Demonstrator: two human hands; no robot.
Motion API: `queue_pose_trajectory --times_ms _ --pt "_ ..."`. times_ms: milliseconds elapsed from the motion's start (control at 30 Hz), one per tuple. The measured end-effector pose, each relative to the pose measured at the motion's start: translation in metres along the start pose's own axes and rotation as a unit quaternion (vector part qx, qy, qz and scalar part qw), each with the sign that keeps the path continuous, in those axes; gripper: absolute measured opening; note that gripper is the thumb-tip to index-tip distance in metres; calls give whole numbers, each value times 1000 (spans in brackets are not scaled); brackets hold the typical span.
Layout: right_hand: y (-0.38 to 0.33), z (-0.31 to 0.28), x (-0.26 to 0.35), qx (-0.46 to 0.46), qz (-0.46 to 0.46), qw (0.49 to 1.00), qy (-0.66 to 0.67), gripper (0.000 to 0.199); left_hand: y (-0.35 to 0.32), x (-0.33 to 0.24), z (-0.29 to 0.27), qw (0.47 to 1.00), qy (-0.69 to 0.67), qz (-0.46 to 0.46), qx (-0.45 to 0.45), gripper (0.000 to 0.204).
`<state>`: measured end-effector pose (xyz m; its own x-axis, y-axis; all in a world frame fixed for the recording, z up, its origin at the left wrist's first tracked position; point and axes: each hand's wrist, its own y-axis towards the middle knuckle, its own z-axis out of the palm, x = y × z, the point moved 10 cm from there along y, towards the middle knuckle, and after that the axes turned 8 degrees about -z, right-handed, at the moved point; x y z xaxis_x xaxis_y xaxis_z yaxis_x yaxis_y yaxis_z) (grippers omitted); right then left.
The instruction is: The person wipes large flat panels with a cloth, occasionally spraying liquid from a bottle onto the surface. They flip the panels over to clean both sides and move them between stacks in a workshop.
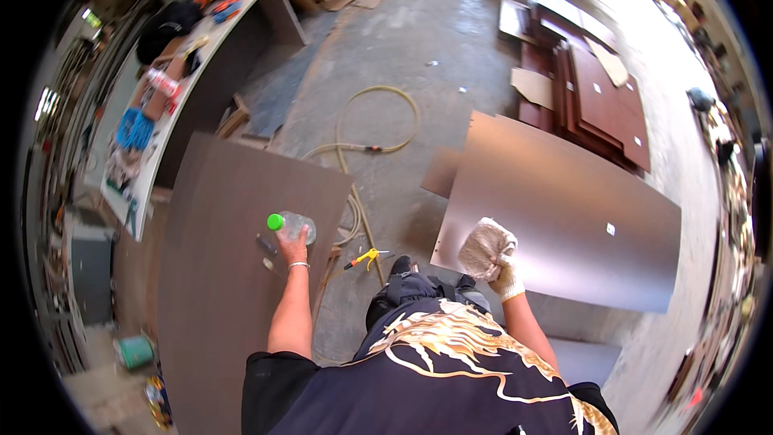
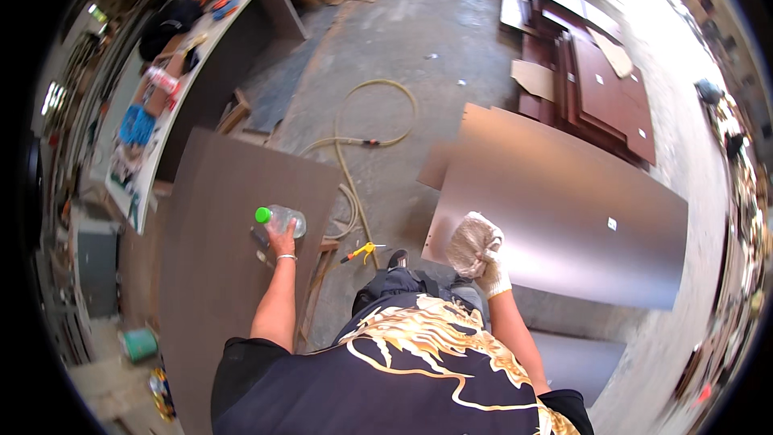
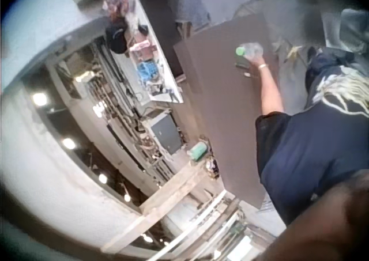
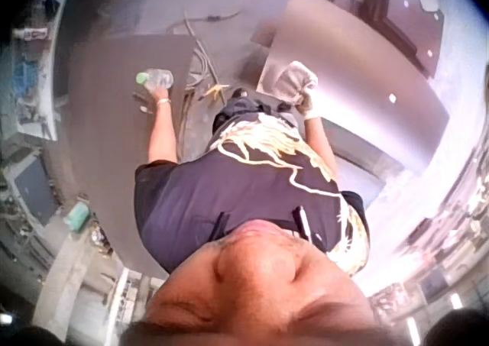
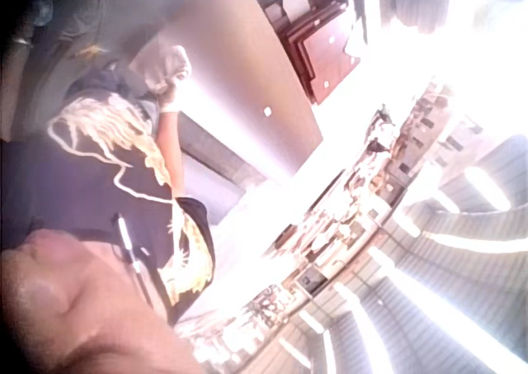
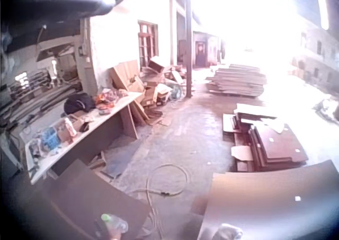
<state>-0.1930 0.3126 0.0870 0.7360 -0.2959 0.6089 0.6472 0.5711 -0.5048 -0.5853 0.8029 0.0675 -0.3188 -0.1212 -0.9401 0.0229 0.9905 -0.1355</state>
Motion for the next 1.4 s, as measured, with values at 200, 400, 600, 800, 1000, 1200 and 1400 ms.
queue_pose_trajectory --times_ms 200,400,600,800,1000,1200,1400 --pt "-23 51 1 -5 -55 997 59 65 -29 -102 139 915 335 92 206 50" --pt "-13 111 -3 32 -72 993 89 61 -199 -249 261 632 446 535 341 28" --pt "-9 122 9 66 -104 984 131 64 -264 -345 300 538 368 700 292 9" --pt "-28 167 49 121 -170 963 171 70 -289 -390 291 514 338 725 310 8" --pt "-29 187 59 147 -173 964 140 71 -263 -415 283 550 338 710 281 7" --pt "-22 204 52 185 -148 958 163 76 -273 -398 254 537 357 697 315 5" --pt "-15 235 36 185 -91 965 162 86 -190 -384 231 621 403 628 242 5"
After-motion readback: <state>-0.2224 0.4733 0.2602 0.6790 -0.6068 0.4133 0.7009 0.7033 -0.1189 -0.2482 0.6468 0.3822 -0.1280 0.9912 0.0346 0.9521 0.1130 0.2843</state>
